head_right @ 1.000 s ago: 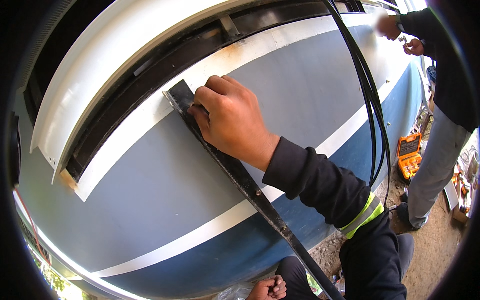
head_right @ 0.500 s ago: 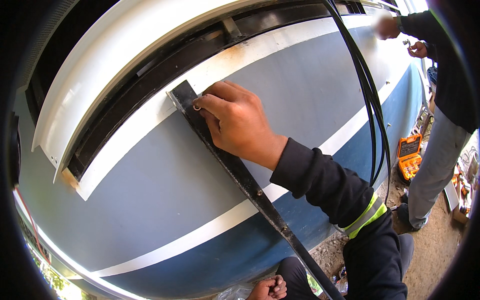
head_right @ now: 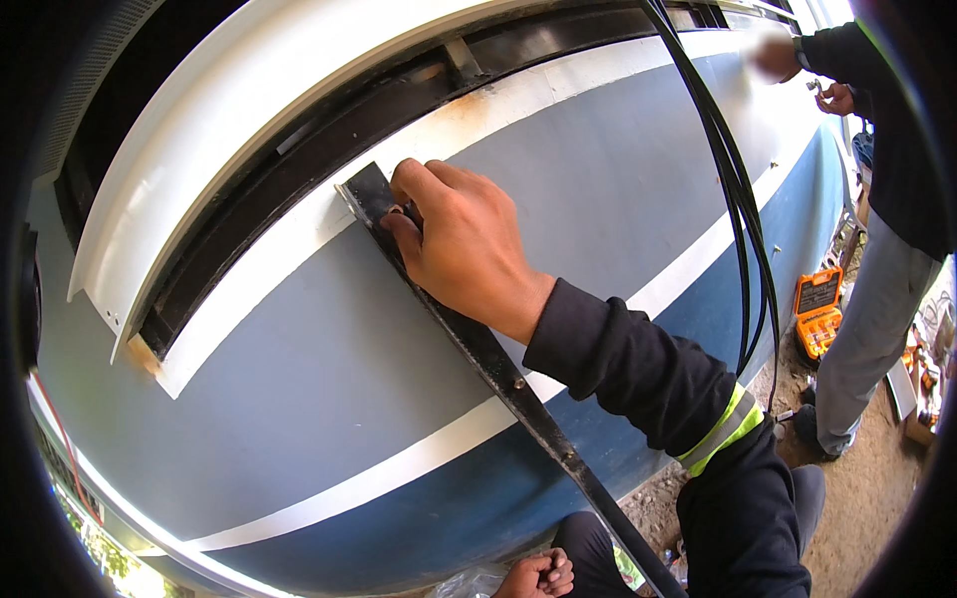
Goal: The person kneels beside a blue and white wall and secures a long black metal bracket using a hammer and small fasteners. They repeatedly tap the bracket into place and adjust its alignment while another worker is visible nearby.
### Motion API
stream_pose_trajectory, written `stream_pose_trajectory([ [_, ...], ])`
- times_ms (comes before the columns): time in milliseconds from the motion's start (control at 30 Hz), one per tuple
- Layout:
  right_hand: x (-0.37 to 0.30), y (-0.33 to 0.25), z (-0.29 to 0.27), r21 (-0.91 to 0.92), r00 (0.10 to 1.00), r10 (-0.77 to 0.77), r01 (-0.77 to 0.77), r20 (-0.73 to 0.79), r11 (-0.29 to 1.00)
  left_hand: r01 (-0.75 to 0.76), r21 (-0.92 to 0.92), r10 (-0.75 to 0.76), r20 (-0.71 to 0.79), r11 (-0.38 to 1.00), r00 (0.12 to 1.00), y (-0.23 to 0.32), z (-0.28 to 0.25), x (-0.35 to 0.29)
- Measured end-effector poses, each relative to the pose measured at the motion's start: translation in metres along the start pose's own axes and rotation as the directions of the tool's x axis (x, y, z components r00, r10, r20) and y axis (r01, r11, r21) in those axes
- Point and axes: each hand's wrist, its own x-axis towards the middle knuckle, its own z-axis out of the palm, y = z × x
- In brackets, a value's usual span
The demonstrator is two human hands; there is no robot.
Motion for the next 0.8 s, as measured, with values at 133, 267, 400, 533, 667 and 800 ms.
stream_pose_trajectory([
  [133, -0.003, 0.006, 0.001, 0.001, 0.997, -0.076, 0.076, -0.015, 0.997, 0.002, -0.013, -0.002, 0.012, 1.000, 1.000, 0.000, -0.001, -0.003],
  [267, -0.007, 0.011, -0.003, -0.002, 0.990, -0.142, 0.142, 0.013, 0.990, -0.008, -0.016, 0.008, -0.007, 1.000, 1.000, -0.002, 0.001, -0.005],
  [400, -0.005, 0.011, -0.008, -0.038, 0.984, -0.172, 0.174, 0.047, 0.984, -0.007, -0.006, 0.007, 0.001, 1.000, 1.000, -0.003, 0.003, -0.005],
  [533, -0.001, 0.008, -0.010, -0.036, 0.984, -0.165, 0.168, 0.066, 0.985, 0.002, 0.003, -0.002, -0.019, 1.000, 1.000, -0.003, 0.002, -0.005],
  [667, 0.002, 0.007, -0.008, -0.040, 0.989, -0.130, 0.133, 0.073, 0.990, 0.013, 0.006, -0.013, -0.018, 1.000, 1.000, -0.006, 0.002, -0.005],
  [800, 0.003, 0.011, -0.008, -0.033, 0.980, -0.191, 0.193, 0.062, 0.981, 0.013, 0.006, -0.013, -0.039, 1.000, 0.999, -0.008, 0.003, -0.005],
])
